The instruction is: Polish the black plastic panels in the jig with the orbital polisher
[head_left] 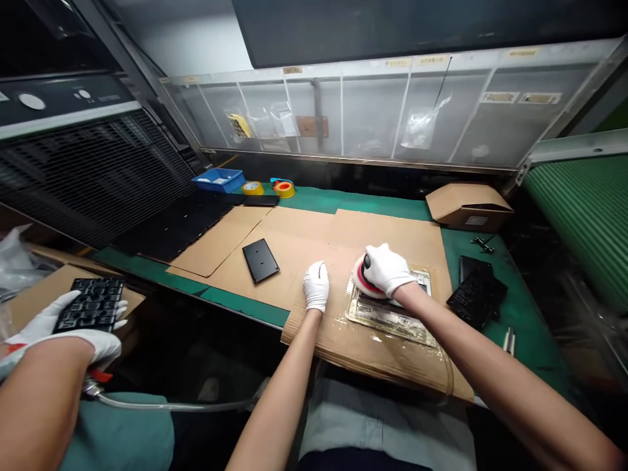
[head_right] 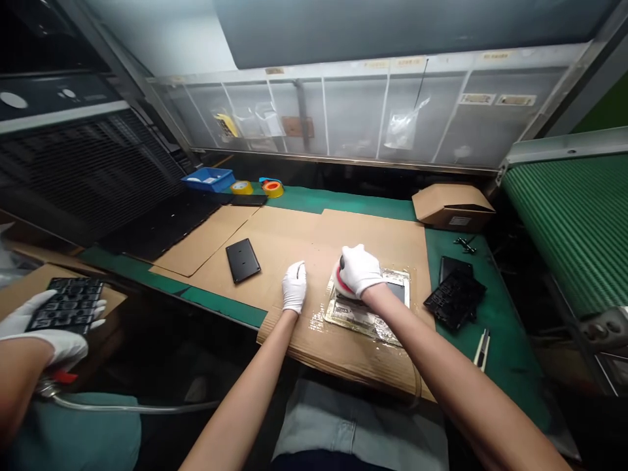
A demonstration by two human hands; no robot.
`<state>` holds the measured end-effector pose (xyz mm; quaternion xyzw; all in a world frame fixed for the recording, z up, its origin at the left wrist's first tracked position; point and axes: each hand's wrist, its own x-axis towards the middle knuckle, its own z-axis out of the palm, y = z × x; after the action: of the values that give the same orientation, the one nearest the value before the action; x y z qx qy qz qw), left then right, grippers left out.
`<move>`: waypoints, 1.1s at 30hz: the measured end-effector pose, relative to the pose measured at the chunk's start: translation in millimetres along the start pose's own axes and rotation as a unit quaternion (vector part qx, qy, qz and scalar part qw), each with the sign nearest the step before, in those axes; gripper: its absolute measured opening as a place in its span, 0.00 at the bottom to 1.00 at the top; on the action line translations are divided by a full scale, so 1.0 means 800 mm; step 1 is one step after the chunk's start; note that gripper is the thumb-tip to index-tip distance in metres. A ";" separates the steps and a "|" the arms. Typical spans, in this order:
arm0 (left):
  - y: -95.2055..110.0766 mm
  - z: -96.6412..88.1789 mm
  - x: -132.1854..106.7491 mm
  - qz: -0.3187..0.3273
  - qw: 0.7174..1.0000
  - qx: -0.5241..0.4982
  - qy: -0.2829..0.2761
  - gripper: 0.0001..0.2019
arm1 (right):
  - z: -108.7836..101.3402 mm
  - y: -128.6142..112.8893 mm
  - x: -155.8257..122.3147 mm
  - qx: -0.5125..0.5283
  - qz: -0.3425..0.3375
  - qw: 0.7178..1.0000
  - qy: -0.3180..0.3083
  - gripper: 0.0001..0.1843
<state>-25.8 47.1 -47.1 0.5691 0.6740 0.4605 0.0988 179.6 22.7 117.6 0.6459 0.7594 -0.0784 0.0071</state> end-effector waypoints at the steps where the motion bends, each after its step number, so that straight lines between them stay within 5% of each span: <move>1: 0.000 0.000 0.000 0.001 1.000 0.000 -0.001 0.14 | 0.000 0.003 0.001 -0.003 0.010 1.000 0.006 0.16; 6: 0.002 -0.002 0.001 0.008 1.000 0.003 -0.001 0.14 | 0.003 0.003 -0.001 0.026 -0.059 0.998 -0.015 0.14; 11: 0.003 -0.001 0.002 0.016 1.000 0.007 -0.006 0.14 | -0.001 -0.005 0.003 0.015 -0.011 1.000 0.004 0.15; 16: 0.004 0.000 0.003 0.014 1.000 0.012 -0.012 0.14 | 0.005 -0.005 -0.021 0.023 -0.096 0.995 -0.015 0.14; 21: 0.005 0.000 0.002 0.013 1.000 0.014 -0.013 0.14 | 0.005 0.016 -0.032 0.000 0.035 0.999 0.027 0.17; 26: 0.005 -0.001 0.001 0.013 1.000 0.016 -0.011 0.14 | 0.010 0.042 -0.045 0.022 -0.013 1.000 -0.002 0.16; 30: 0.004 0.000 0.001 0.013 1.000 0.015 -0.011 0.14 | 0.006 0.050 -0.043 0.004 0.056 0.998 0.013 0.18; 33: 0.004 0.000 0.001 0.014 1.000 0.014 -0.012 0.14 | 0.006 0.045 -0.045 -0.003 0.035 0.999 0.022 0.16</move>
<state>-24.2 47.7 -44.1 0.5849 0.6716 0.4454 0.0921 220.8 -7.7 112.9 0.6734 0.7367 -0.0615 -0.0053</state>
